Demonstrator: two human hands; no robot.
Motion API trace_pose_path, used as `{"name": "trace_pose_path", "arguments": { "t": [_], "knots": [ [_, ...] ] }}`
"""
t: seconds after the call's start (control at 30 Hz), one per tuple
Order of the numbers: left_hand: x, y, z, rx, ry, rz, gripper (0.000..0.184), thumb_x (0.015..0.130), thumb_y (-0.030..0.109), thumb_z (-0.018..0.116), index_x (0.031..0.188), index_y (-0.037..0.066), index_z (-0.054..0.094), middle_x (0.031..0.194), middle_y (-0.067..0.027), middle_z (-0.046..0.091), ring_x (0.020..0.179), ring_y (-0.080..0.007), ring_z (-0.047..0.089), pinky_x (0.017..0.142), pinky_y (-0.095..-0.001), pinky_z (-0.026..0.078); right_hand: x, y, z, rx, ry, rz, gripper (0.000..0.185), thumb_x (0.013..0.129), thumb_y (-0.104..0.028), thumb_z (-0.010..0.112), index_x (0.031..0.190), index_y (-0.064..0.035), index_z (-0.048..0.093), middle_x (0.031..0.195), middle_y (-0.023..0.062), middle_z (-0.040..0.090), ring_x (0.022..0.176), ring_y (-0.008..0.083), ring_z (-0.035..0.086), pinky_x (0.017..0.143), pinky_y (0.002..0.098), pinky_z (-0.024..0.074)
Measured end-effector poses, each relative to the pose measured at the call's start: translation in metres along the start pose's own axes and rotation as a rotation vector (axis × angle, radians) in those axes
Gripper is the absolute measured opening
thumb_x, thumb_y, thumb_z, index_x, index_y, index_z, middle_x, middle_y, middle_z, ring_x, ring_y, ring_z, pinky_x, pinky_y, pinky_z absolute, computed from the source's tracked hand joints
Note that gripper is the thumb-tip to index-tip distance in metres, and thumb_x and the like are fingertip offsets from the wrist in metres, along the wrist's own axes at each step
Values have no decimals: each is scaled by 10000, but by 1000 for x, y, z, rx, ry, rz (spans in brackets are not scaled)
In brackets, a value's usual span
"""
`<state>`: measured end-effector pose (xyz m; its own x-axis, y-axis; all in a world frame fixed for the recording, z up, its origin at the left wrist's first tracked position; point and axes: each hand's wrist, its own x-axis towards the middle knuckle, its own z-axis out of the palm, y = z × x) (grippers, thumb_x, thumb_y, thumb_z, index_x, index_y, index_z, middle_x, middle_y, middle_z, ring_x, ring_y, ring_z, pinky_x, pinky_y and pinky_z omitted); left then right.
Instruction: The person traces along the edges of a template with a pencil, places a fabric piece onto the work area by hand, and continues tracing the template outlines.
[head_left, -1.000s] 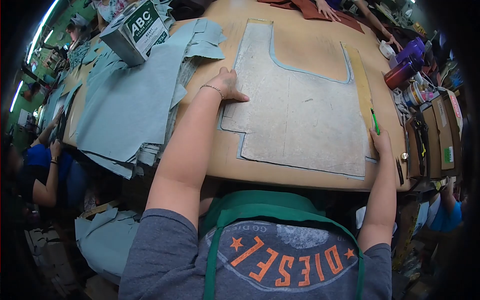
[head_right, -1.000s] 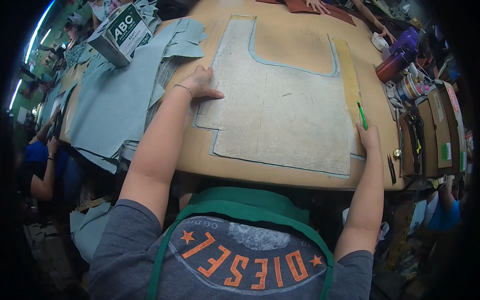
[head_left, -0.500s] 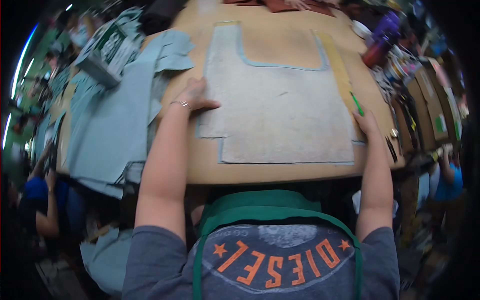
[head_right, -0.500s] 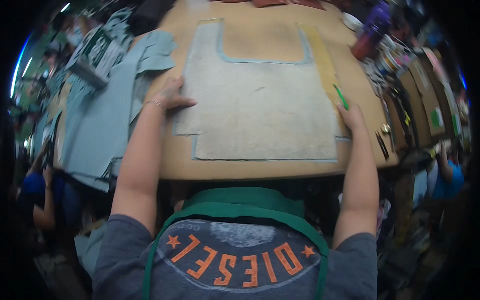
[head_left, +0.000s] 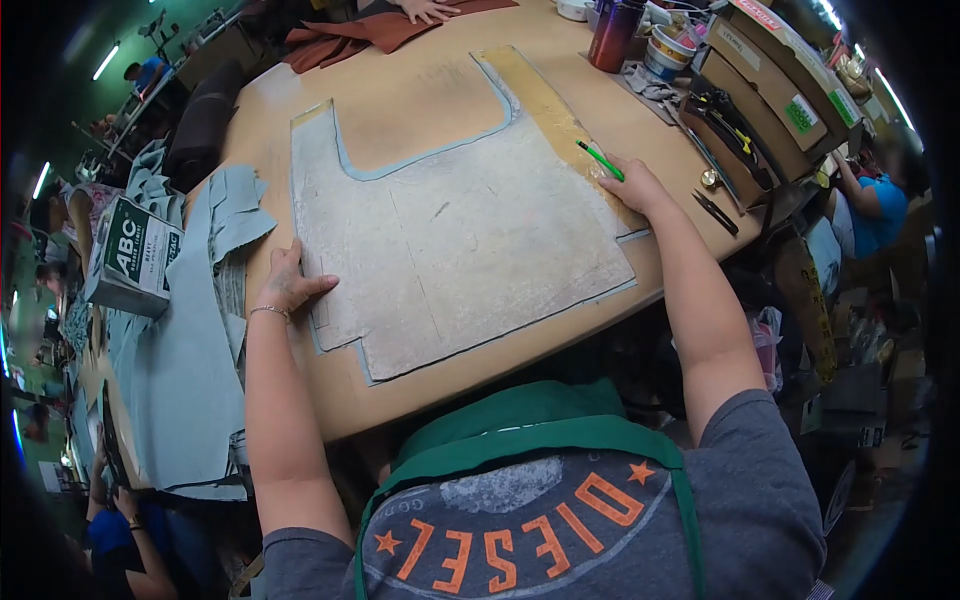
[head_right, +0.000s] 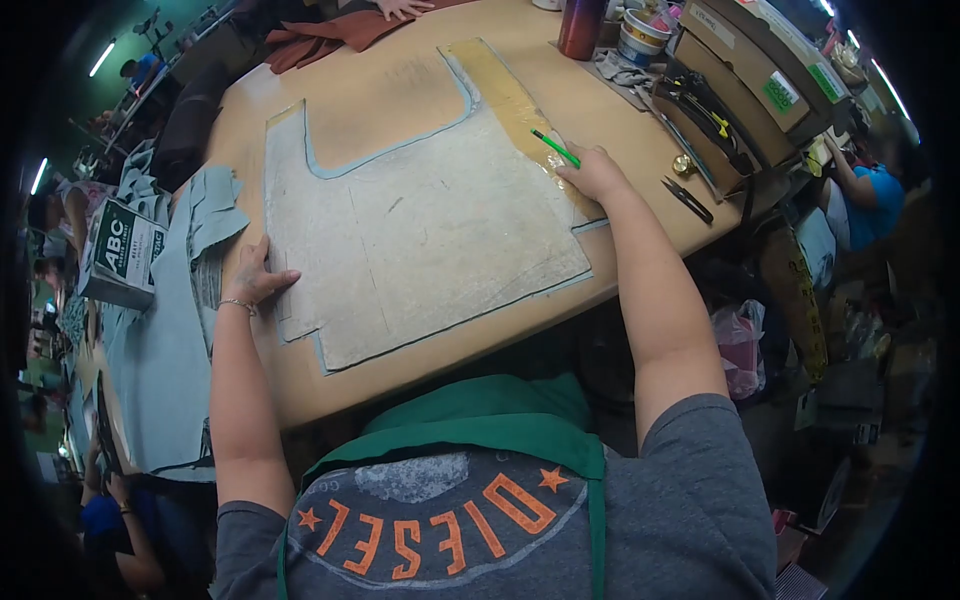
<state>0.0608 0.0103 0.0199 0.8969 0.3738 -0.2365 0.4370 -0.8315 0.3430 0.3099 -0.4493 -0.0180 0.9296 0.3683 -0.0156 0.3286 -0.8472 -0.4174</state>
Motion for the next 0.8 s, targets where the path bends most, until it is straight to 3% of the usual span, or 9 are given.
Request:
{"name": "trace_pose_path", "arguments": {
  "t": [0.17,0.27,0.37,0.47,0.57,0.8],
  "knots": [
    [0,1,0,6,2,-6,1072,498,461,769,1288,-47,251,1138,-233,369,1096,-355,382,933,-329,330,-7,-8,-14,112,-93,4,556,711,-298,656,1202,-108,476,1018,222,552,935,318,545,824,351,421],
    [0,2,-1,36,-3,-11,1068,501,451,769,1289,-48,249,1140,-235,371,1098,-354,381,933,-327,330,-12,-16,-18,100,-76,7,503,730,-209,639,1183,-58,481,1002,207,581,921,280,569,818,318,409],
    [1,2,-1,43,-6,-9,1061,508,443,768,1287,-55,249,1140,-236,373,1092,-354,384,932,-324,331,-7,-6,-9,69,-13,-11,517,728,-223,646,1181,-40,477,1028,204,572,964,281,553,851,314,396],
    [0,2,-1,26,-10,-6,1056,514,440,764,1283,-67,249,1142,-237,371,1087,-350,386,926,-317,334,-1,3,-4,47,-19,-54,568,710,-313,658,1213,-134,466,988,224,553,921,323,549,808,349,422],
    [1,-1,-1,47,-14,12,1065,511,459,757,1281,-73,249,1138,-236,373,1085,-344,383,925,-317,329,-2,1,-9,12,-62,-72,586,721,-336,643,1232,-130,444,1010,226,538,946,327,535,828,347,413],
    [4,-12,3,108,35,72,1060,521,496,723,1273,-91,261,1027,-233,423,983,-331,416,874,-316,335,-15,-22,-23,-48,-124,53,614,738,-363,616,1266,-135,401,1100,231,475,1030,329,485,866,342,390]
  ]
}}
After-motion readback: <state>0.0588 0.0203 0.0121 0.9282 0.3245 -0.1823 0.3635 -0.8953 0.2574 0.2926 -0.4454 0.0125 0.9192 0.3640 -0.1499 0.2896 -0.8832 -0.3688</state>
